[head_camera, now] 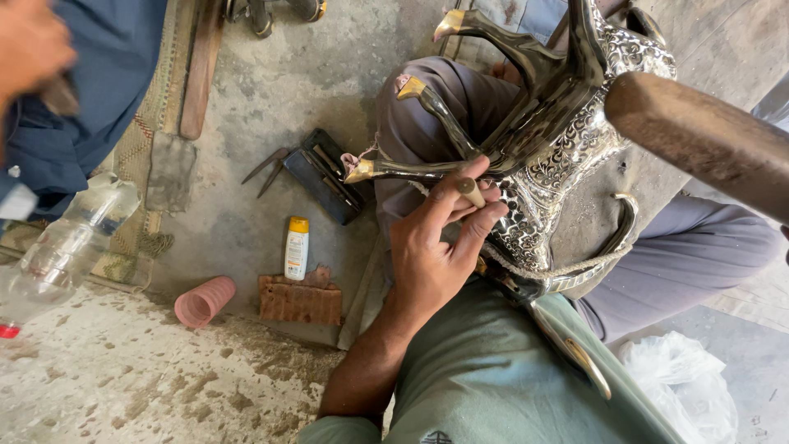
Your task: The person uses a hammer and a chisel to shape and refine the surface of a silver-colored metal goat sculpture. They repeatedly strike the chisel against the sculpture's body and legs while holding it steady with their other hand.
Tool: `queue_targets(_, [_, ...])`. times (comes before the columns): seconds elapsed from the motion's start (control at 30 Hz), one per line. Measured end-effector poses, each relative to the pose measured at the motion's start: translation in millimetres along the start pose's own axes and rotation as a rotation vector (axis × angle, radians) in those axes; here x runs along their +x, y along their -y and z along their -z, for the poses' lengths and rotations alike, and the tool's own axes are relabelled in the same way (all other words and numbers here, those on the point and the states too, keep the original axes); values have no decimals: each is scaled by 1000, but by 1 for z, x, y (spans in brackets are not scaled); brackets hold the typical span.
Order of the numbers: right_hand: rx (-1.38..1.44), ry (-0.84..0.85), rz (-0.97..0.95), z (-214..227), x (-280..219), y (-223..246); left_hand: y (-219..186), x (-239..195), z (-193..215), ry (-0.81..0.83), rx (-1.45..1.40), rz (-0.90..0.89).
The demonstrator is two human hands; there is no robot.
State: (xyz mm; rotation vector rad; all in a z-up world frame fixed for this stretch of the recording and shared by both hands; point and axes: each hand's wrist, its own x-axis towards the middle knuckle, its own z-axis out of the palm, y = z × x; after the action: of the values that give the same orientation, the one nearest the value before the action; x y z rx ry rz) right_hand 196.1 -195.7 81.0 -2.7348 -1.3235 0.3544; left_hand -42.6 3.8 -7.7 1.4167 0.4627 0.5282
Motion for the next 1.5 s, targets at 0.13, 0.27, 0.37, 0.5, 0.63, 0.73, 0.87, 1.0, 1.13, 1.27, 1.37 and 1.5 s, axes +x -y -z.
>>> queue_targets(0.13, [-3, -10, 1, -3, -2, 2, 19, 3, 0, 21, -122, 50])
queue_targets(0.27, [-20, -28, -7, -1, -2, 5, 35, 10, 3, 112, 47, -80])
queue_targets(0.37, [-30, -34, -11, 5, 2, 11, 42, 16, 5, 173, 13, -202])
queue_targets(0.5, [-48, -33, 7, 14, 13, 30, 44, 23, 12, 227, 7, -186])
queue_targets(0.63, [126, 90, -120, 27, 26, 65, 39, 28, 15, 274, 127, -314])
queue_targets(0.73, [-185, 143, 88, 36, 46, 93, 39, 35, 18, 257, 191, -417])
queue_targets(0.87, [-126, 60, 166, 53, 66, 115, 43, 34, 18, 298, 127, -331])
queue_targets(1.0, [-65, 133, -33, 50, 65, 122, 44, 36, 16, 328, 52, -302])
queue_targets(1.13, [-399, 137, 162, 47, 61, 101, 41, 35, 18, 298, 6, -291])
queue_targets(1.27, [-354, 189, 151, 35, 49, 83, 41, 35, 19, 302, 30, -300])
queue_targets(1.37, [-177, 234, 6, 31, 42, 79, 42, 34, 19, 332, 24, -254])
queue_targets(1.5, [-55, 227, -65, 33, 46, 84, 44, 35, 20, 348, 50, -285])
